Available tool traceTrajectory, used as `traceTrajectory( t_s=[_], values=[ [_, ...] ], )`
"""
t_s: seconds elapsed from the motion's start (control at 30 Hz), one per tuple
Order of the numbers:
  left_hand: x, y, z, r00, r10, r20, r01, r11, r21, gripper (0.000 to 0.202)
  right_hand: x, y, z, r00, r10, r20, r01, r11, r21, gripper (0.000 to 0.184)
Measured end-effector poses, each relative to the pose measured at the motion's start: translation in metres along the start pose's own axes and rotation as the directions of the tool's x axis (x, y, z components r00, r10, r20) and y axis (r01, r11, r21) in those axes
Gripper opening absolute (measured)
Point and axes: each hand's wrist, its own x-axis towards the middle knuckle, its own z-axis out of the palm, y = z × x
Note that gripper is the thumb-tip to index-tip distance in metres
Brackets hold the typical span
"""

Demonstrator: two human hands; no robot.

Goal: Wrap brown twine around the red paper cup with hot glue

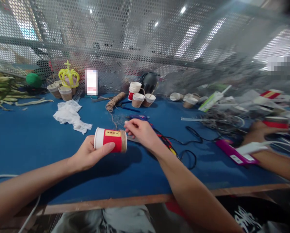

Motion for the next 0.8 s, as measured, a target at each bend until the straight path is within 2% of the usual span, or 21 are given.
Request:
traceTrajectory(
  t_s=[0.03, 0.17, 0.27, 0.33, 0.4, 0.47, 0.5, 0.6, 0.8],
  values=[
    [0.002, -0.002, -0.001, 1.0, 0.027, 0.008, -0.027, 0.999, 0.04, 0.021, -0.003, -0.002, -0.004, 1.0, -0.007, 0.013, 0.007, 1.0, 0.018, 0.025],
    [0.009, -0.009, -0.007, 0.987, 0.134, 0.087, -0.148, 0.971, 0.186, 0.023, -0.013, -0.007, -0.011, 0.961, -0.042, 0.274, -0.003, 0.987, 0.161, 0.029],
    [0.012, -0.012, -0.01, 0.971, 0.181, 0.156, -0.215, 0.948, 0.234, 0.022, -0.014, -0.006, -0.009, 0.955, -0.032, 0.295, -0.032, 0.978, 0.208, 0.021],
    [0.013, -0.011, -0.01, 0.986, 0.084, 0.144, -0.105, 0.983, 0.151, 0.025, -0.014, -0.005, -0.007, 0.958, -0.04, 0.284, -0.015, 0.982, 0.188, 0.019],
    [0.015, -0.009, -0.01, 0.99, -0.1, 0.101, 0.105, 0.994, -0.042, 0.027, -0.014, -0.005, -0.006, 0.954, -0.088, 0.286, 0.054, 0.991, 0.126, 0.018],
    [0.018, -0.008, -0.011, 0.963, -0.257, 0.081, 0.269, 0.916, -0.296, 0.029, -0.015, -0.006, -0.004, 0.939, -0.149, 0.309, 0.137, 0.989, 0.059, 0.018],
    [0.02, -0.007, -0.011, 0.944, -0.312, 0.104, 0.328, 0.864, -0.383, 0.031, -0.016, -0.006, -0.003, 0.929, -0.172, 0.328, 0.172, 0.985, 0.029, 0.017],
    [0.023, -0.007, -0.013, 0.906, -0.4, 0.139, 0.414, 0.766, -0.492, 0.032, -0.018, -0.006, 0.0, 0.902, -0.208, 0.377, 0.235, 0.972, -0.026, 0.015],
    [0.024, -0.01, -0.013, 0.873, -0.482, 0.077, 0.457, 0.749, -0.48, 0.029, -0.017, -0.002, 0.006, 0.872, -0.202, 0.445, 0.257, 0.964, -0.065, 0.013]
  ],
)
